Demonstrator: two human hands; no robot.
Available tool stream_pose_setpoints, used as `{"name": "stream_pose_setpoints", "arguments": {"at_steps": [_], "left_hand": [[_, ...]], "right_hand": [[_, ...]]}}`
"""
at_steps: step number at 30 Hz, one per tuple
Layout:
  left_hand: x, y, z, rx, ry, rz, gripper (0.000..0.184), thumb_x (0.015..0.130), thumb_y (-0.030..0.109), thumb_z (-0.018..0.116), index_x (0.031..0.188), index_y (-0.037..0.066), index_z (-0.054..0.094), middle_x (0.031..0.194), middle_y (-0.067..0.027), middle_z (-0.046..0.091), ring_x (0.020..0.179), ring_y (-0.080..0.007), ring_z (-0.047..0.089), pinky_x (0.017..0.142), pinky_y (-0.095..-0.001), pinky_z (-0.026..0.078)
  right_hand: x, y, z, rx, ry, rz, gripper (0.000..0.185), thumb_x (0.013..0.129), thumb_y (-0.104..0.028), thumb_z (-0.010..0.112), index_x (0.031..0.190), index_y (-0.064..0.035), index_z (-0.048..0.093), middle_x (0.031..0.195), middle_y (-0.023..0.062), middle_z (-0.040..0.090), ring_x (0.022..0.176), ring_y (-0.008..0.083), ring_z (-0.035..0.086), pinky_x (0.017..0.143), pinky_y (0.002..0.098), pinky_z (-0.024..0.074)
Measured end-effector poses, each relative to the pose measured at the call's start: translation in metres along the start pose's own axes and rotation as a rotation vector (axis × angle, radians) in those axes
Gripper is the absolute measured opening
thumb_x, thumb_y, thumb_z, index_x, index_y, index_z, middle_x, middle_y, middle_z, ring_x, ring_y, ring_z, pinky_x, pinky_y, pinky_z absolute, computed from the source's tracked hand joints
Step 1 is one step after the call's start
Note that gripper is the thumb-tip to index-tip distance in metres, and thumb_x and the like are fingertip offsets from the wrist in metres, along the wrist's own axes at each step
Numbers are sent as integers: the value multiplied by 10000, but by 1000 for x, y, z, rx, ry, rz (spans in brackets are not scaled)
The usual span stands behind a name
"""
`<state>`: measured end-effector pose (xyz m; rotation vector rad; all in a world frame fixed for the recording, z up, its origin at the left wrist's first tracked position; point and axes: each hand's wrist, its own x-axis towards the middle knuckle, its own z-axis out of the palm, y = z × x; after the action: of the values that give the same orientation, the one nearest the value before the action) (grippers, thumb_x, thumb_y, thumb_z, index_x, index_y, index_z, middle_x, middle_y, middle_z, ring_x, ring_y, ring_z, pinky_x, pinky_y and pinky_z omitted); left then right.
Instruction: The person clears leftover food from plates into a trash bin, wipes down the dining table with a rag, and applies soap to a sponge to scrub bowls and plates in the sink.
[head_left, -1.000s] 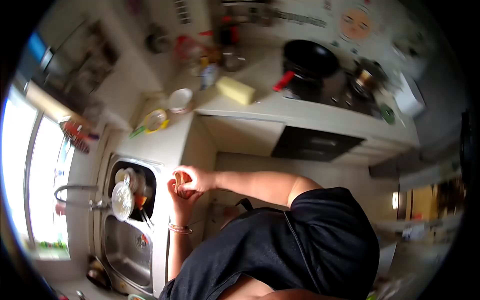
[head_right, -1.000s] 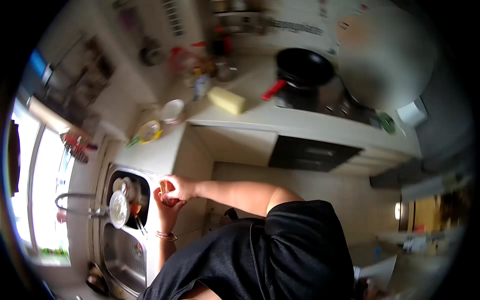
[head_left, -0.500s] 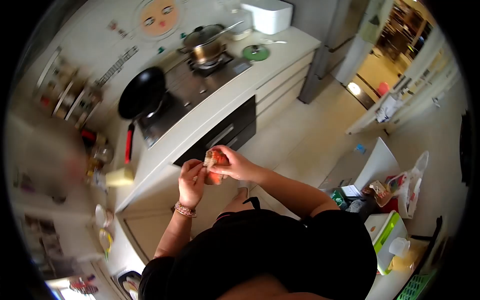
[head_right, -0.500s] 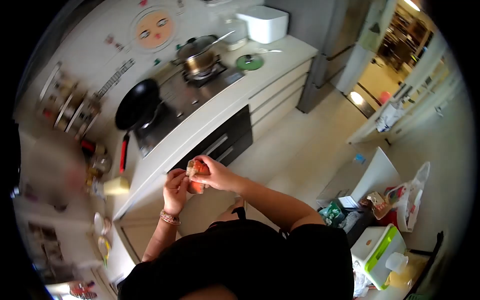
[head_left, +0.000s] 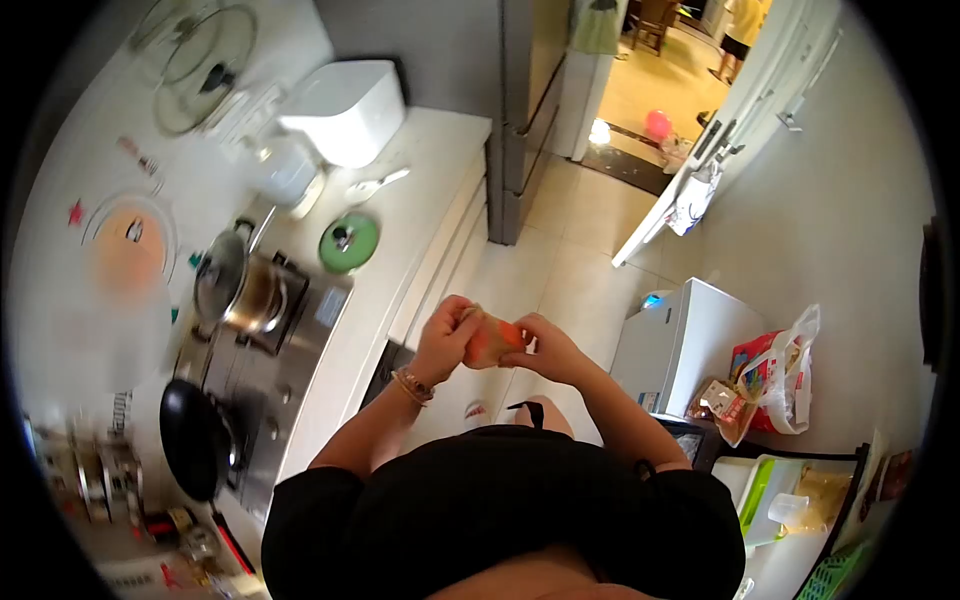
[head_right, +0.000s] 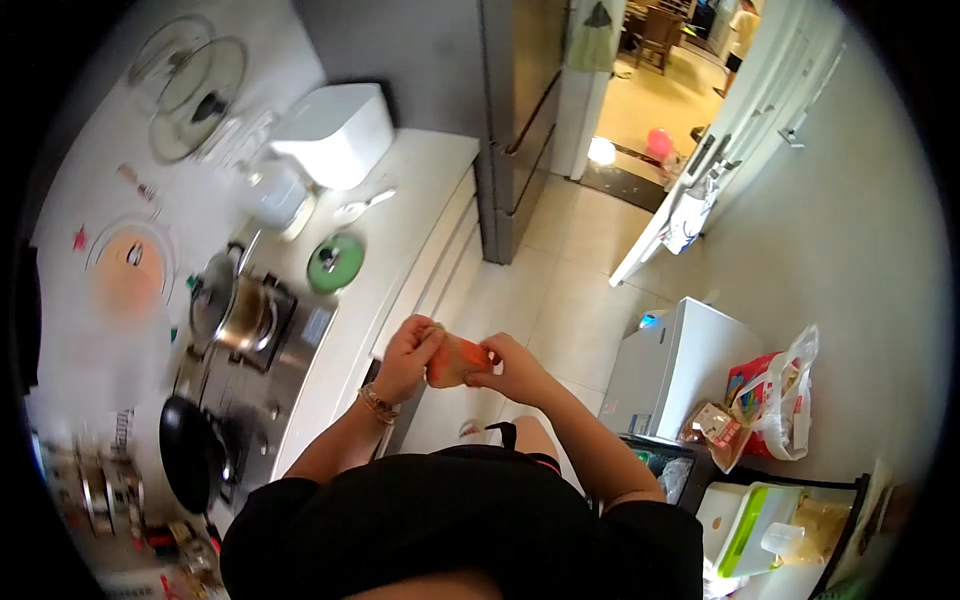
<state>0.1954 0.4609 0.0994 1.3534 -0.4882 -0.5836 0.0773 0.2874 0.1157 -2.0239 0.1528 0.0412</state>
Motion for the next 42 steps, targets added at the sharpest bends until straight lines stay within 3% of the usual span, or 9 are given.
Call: {"name": "stream_pose_setpoints", "arguments": {"at_steps": [4, 7, 11, 17, 24, 30, 36, 41, 42], "left_hand": [[122, 5, 52, 372, -392, 30, 152, 866, 125, 621, 979, 31, 582, 832, -32, 626, 742, -91, 564, 663, -240, 467], [214, 28, 100, 680, -596, 46, 176, 830, 145, 653, 960, 38, 602, 840, -58, 651, 728, -118, 577, 670, -262, 478], [346, 15, 148, 568, -704, 32, 366, 730, 247, 741, 972, 16, 594, 878, -101, 653, 802, -182, 620, 719, -312, 490], [547, 39, 226, 924, -571, 67, 351, 693, 170, 756, 949, 5, 581, 913, -172, 636, 820, -277, 623, 702, -342, 485], [801, 30, 338, 891, -193, 690, 142, 724, 49, 678, 783, -7, 562, 732, -161, 586, 636, -316, 568, 595, -375, 461], [996, 10, 461, 762, -814, 625, 91, 736, 57, 637, 727, -14, 580, 680, -175, 596, 646, -305, 597, 602, -363, 475], [1129, -16, 603, 881, -1173, 676, 70, 697, 37, 597, 753, 7, 568, 716, -202, 604, 709, -378, 600, 624, -417, 466], [1256, -70, 716, 739, -1184, 663, 89, 697, 20, 579, 783, 11, 560, 732, -202, 598, 721, -378, 599, 629, -412, 464], [1291, -82, 741, 670, -1205, 613, 100, 716, 34, 591, 808, 17, 553, 727, -153, 600, 703, -292, 608, 634, -383, 464]], "right_hand": [[37, 65, -75, -89, 88, -169, 443, 714, -243, 794, 1033, -23, 577, 1022, 120, 591, 916, 233, 573, 770, 329, 471], [71, 105, -142, 772, 31, 152, 422, 761, -189, 763, 1076, -14, 544, 1020, 107, 604, 918, 205, 589, 795, 329, 484], [142, 153, -251, 1052, 91, 55, 331, 820, -159, 713, 1052, -11, 529, 1039, 98, 595, 923, 166, 585, 811, 303, 489], [253, 191, -423, 775, 328, 33, 304, 853, -266, 688, 975, -25, 549, 915, 41, 583, 829, 109, 550, 737, 249, 464], [405, 250, -597, 621, 523, -163, 255, 834, -92, 682, 994, -25, 494, 866, 46, 579, 778, 115, 586, 693, 260, 505], [470, 331, -737, 546, 749, 154, 209, 803, -152, 692, 902, -2, 585, 887, 81, 615, 769, 179, 622, 697, 292, 512], [473, 427, -846, -577, 1320, 240, 234, 738, -194, 729, 826, -6, 620, 781, 132, 613, 714, 288, 579, 668, 352, 460], [490, 495, -972, 356, 972, 376, 250, 770, -156, 723, 933, -11, 600, 804, 35, 625, 731, 152, 592, 669, 305, 481], [503, 513, -1007, 515, 917, 307, 270, 775, -152, 723, 964, -9, 594, 811, 23, 624, 740, 139, 591, 677, 300, 486]]}}
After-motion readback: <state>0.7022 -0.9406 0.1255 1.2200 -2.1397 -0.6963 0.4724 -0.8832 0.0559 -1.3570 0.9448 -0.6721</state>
